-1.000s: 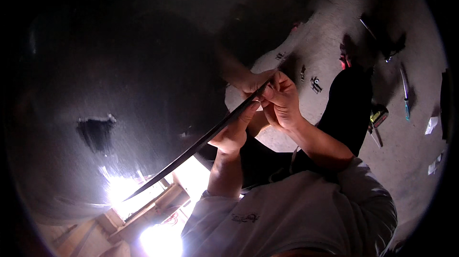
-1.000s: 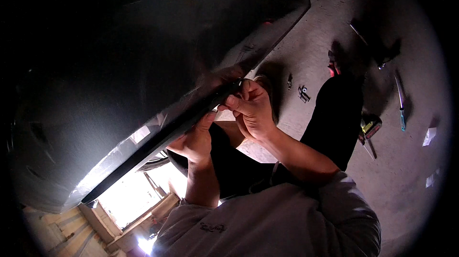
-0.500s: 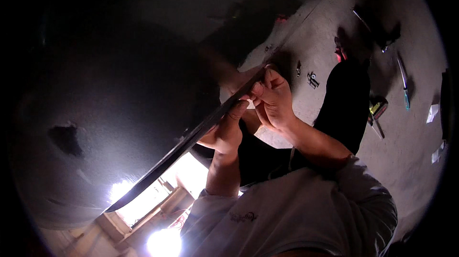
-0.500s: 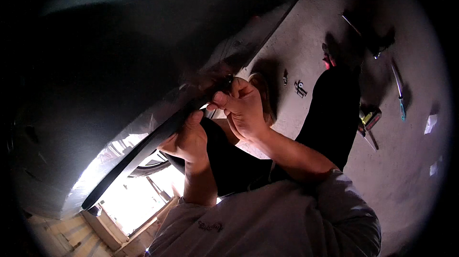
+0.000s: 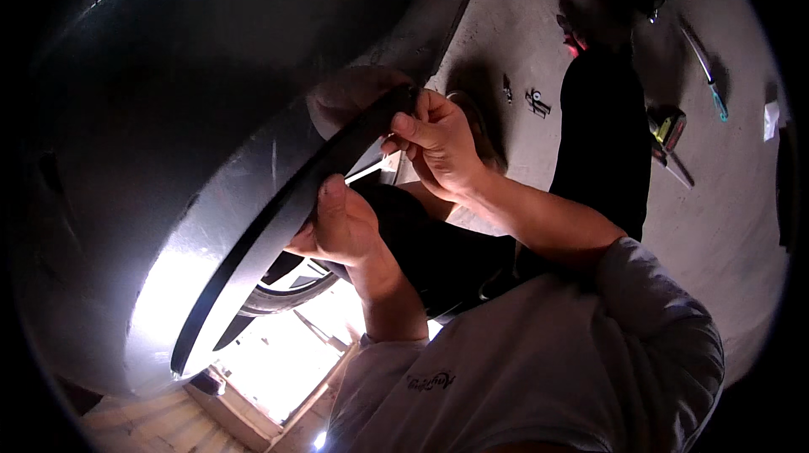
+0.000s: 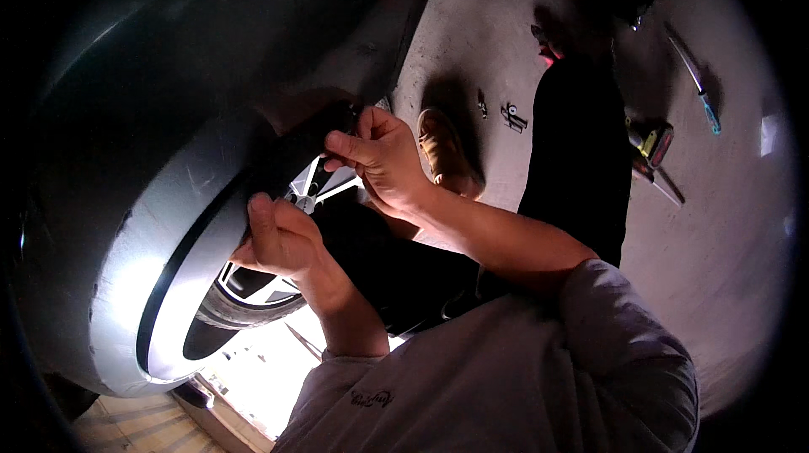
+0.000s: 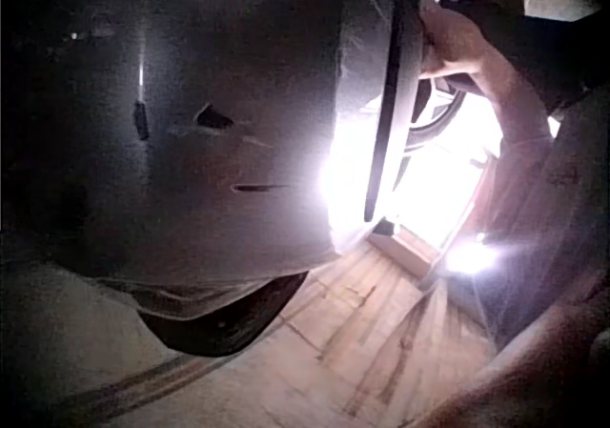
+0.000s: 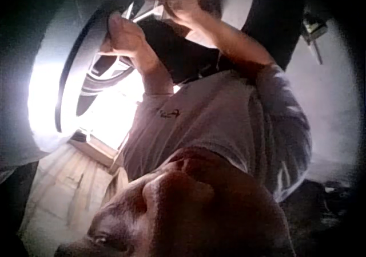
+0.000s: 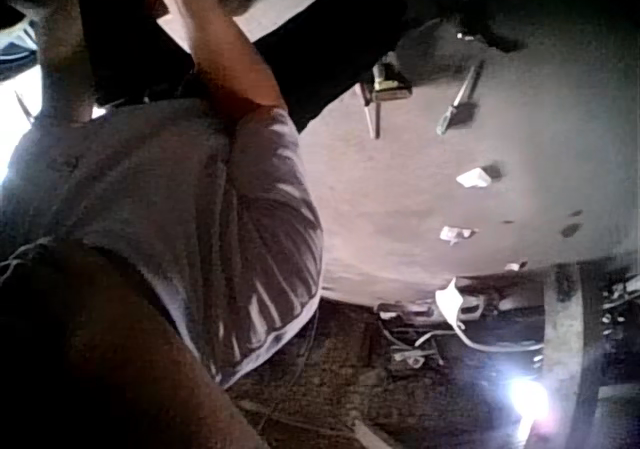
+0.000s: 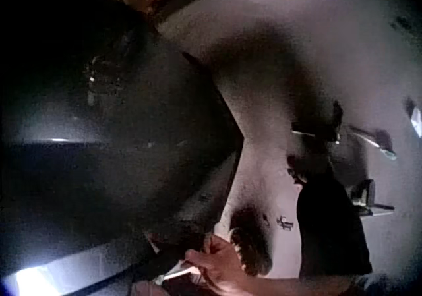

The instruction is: The person installs a black plastic fender flare onto a car's wheel well by aligning the trim and using a screwdriver to secure it. They handle an instruction sheet and retrieve tools including a power drill and pliers from the garage floor.

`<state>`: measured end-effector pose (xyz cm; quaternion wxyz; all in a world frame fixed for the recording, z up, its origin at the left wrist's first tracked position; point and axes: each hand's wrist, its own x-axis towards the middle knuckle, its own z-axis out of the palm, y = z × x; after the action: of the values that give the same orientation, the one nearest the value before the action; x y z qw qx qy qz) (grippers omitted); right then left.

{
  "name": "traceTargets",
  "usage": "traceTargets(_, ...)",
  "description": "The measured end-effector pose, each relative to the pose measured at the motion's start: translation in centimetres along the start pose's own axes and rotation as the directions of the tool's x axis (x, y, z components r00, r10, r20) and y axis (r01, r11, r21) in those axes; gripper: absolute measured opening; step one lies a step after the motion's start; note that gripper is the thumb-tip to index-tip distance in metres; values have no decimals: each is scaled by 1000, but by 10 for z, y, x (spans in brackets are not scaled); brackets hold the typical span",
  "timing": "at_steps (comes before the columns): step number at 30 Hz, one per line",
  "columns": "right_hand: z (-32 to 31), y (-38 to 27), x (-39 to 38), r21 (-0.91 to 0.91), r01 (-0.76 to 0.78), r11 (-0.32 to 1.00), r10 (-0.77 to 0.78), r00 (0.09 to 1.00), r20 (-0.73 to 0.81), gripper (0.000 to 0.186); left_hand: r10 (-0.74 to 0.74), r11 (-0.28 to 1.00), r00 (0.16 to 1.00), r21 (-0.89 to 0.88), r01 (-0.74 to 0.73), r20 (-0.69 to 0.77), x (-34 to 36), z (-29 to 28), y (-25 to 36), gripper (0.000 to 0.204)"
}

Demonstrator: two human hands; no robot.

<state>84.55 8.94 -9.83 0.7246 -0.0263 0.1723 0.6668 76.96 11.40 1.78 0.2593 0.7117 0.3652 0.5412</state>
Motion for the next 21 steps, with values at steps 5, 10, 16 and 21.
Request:
traceTargets(5,-11,2,1,-20,-19,1000,17,997,-77,26,-42,999,997,-27,40,-64,1,-8,-17,47)
traceTargets(10,-10,4,2,68,-195,978,198,979,-39,29,-69,997,995,-27,67,-68,1,1,-12,42)
traceTargets(16,0,9,3,202,-211,956,202,977,63,28,25,874,998,486,7,-59,1,-3,-6,36)
traceTargets(21,4,27,4,367,-288,885,212,949,232,37,-18,1000,981,-4,18,-191,6,21,-7,31)
